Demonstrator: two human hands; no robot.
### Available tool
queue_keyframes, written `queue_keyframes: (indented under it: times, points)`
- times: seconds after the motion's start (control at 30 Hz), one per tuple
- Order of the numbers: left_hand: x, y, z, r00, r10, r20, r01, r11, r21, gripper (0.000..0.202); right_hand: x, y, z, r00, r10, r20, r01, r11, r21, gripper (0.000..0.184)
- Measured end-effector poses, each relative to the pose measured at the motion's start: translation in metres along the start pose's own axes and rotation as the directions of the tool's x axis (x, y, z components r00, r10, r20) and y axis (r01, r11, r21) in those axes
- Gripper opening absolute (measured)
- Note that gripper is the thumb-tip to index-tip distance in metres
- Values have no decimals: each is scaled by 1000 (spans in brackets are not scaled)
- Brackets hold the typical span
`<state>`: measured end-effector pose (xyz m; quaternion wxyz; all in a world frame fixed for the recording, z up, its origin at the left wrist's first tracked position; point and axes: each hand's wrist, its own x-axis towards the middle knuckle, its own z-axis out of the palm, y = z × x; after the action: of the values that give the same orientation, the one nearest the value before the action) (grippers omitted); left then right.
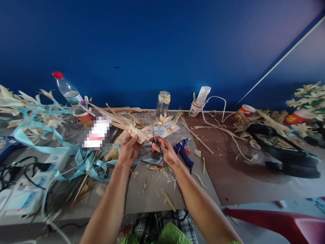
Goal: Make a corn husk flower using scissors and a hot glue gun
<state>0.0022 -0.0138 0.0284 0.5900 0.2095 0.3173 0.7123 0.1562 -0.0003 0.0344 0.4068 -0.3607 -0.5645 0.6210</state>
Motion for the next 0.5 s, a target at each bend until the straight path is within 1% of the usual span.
queue_keyframes:
  times: [0.1,0.3,0.5]
  points:
    - [1,-1,-2,1000,14,5,-14,1000,-17,26,-1,0,2,999,5,34,-4,1000,-26,43]
    - [3,-3,-5,1000,12,-26,-12,1000,-20,23,-2,-2,1,995,30,98,-27,999,-36,48]
    - [2,-2,-2,997,11,-79,-9,1000,15,29,-3,-4,3,987,40,156,-37,999,-18,51]
